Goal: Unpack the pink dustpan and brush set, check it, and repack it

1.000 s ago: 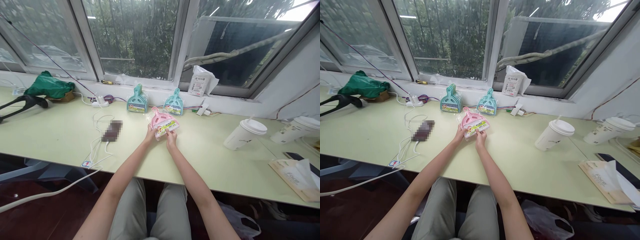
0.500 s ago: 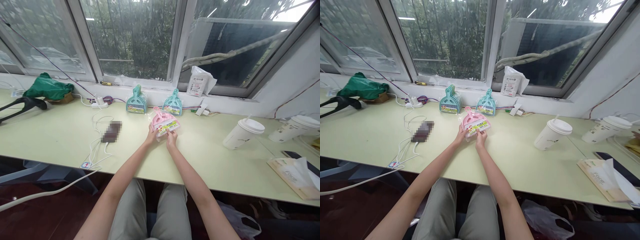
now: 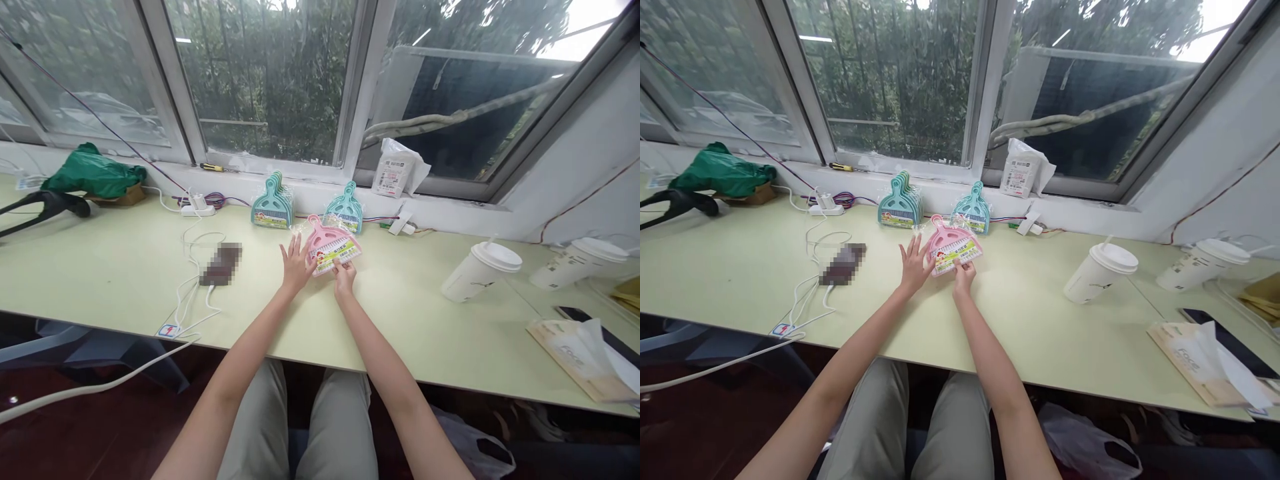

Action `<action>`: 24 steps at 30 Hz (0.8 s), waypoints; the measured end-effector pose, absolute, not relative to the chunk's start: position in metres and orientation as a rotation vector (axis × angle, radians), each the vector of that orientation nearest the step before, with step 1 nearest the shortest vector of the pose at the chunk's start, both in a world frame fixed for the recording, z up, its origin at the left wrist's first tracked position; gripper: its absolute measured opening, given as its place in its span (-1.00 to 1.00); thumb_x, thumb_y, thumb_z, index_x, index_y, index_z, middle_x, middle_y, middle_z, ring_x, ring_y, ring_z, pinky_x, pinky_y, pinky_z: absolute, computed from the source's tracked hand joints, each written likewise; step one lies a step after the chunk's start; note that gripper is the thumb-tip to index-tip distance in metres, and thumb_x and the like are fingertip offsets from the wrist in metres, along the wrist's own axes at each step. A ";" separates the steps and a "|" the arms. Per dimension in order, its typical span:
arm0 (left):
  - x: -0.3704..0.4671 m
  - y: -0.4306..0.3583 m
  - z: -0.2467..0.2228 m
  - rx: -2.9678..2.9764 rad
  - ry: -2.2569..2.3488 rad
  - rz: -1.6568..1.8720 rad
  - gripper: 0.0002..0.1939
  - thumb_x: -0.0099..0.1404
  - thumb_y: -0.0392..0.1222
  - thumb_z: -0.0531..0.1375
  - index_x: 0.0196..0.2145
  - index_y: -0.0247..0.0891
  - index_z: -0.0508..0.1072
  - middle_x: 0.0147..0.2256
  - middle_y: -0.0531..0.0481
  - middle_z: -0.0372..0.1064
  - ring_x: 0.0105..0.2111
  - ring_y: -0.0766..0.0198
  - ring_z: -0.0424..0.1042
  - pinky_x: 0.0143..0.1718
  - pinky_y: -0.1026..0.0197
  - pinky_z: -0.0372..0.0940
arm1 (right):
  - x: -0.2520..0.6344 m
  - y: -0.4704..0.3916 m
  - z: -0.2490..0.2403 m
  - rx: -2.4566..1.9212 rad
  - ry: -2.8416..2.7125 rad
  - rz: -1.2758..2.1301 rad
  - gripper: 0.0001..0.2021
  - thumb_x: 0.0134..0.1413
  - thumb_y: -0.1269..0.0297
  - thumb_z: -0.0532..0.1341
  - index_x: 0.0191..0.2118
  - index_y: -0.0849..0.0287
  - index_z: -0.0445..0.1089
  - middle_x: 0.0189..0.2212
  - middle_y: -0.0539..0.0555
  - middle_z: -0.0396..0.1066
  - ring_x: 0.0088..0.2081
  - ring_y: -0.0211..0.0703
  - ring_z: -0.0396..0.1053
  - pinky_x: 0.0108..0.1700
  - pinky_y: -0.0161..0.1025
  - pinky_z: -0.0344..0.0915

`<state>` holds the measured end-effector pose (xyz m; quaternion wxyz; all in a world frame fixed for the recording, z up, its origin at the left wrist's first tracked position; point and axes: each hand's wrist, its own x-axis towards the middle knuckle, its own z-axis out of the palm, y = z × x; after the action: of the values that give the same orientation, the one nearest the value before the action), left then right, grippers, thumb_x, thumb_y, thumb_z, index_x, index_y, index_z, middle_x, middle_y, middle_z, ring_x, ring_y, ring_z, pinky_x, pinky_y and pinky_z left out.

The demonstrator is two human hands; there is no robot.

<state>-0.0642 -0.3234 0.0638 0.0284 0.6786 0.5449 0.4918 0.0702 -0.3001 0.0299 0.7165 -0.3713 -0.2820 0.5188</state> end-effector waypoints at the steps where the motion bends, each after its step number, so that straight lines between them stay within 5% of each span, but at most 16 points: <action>1: -0.065 -0.322 0.063 2.173 1.673 1.486 -0.53 0.23 -0.10 0.17 0.10 -0.12 0.33 0.26 -0.13 0.05 0.30 0.01 -0.05 0.31 -0.15 -0.44 | 0.070 -0.301 0.031 -0.814 -0.640 1.152 -0.60 -0.22 0.28 0.33 -0.15 0.19 0.34 -0.11 0.17 0.48 -0.09 -0.15 0.45 -0.11 -0.26 0.41; 6: -0.070 -0.315 0.050 2.427 1.808 1.315 -0.77 0.31 -0.21 0.07 -0.14 -0.15 0.47 0.00 -0.10 0.42 0.04 0.12 0.35 0.27 -0.10 -0.07 | 0.066 -0.305 0.032 -0.798 -0.696 1.174 -0.57 -0.24 0.26 0.36 -0.15 0.23 0.36 -0.11 0.19 0.48 -0.14 -0.13 0.45 -0.16 -0.25 0.41; 13: -0.066 -0.322 0.052 2.558 1.875 1.470 -0.83 0.32 -0.25 0.06 -0.25 -0.19 0.46 0.03 -0.12 0.38 0.06 0.12 0.30 0.01 0.08 0.27 | 0.066 -0.303 0.031 -0.830 -0.635 1.180 -0.57 -0.26 0.26 0.37 -0.17 0.22 0.36 -0.07 0.18 0.46 -0.13 -0.14 0.45 -0.20 -0.29 0.40; 18: -0.057 -0.322 0.046 2.624 1.833 1.397 -0.82 0.35 -0.24 0.02 -0.28 -0.21 0.43 -0.26 -0.11 0.46 -0.21 0.18 0.40 -0.20 0.19 0.27 | 0.067 -0.301 0.029 -0.850 -0.621 1.187 -0.59 -0.28 0.26 0.36 -0.20 0.22 0.36 -0.13 0.16 0.48 -0.16 -0.13 0.46 -0.21 -0.28 0.40; 24: -0.055 -0.324 0.048 2.603 1.871 1.229 -0.75 0.32 -0.31 0.01 -0.11 -0.23 0.41 -0.27 -0.12 0.44 -0.19 0.17 0.39 -0.26 0.23 0.24 | 0.066 -0.296 0.023 -0.819 -0.585 1.201 -0.60 -0.29 0.30 0.35 -0.21 0.21 0.35 -0.13 0.14 0.48 -0.15 -0.13 0.46 -0.16 -0.25 0.41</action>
<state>-0.0553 -0.3238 0.0475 -0.1453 0.7501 0.5393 0.3541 0.0658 -0.2961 0.0234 0.7086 -0.3688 -0.2633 0.5408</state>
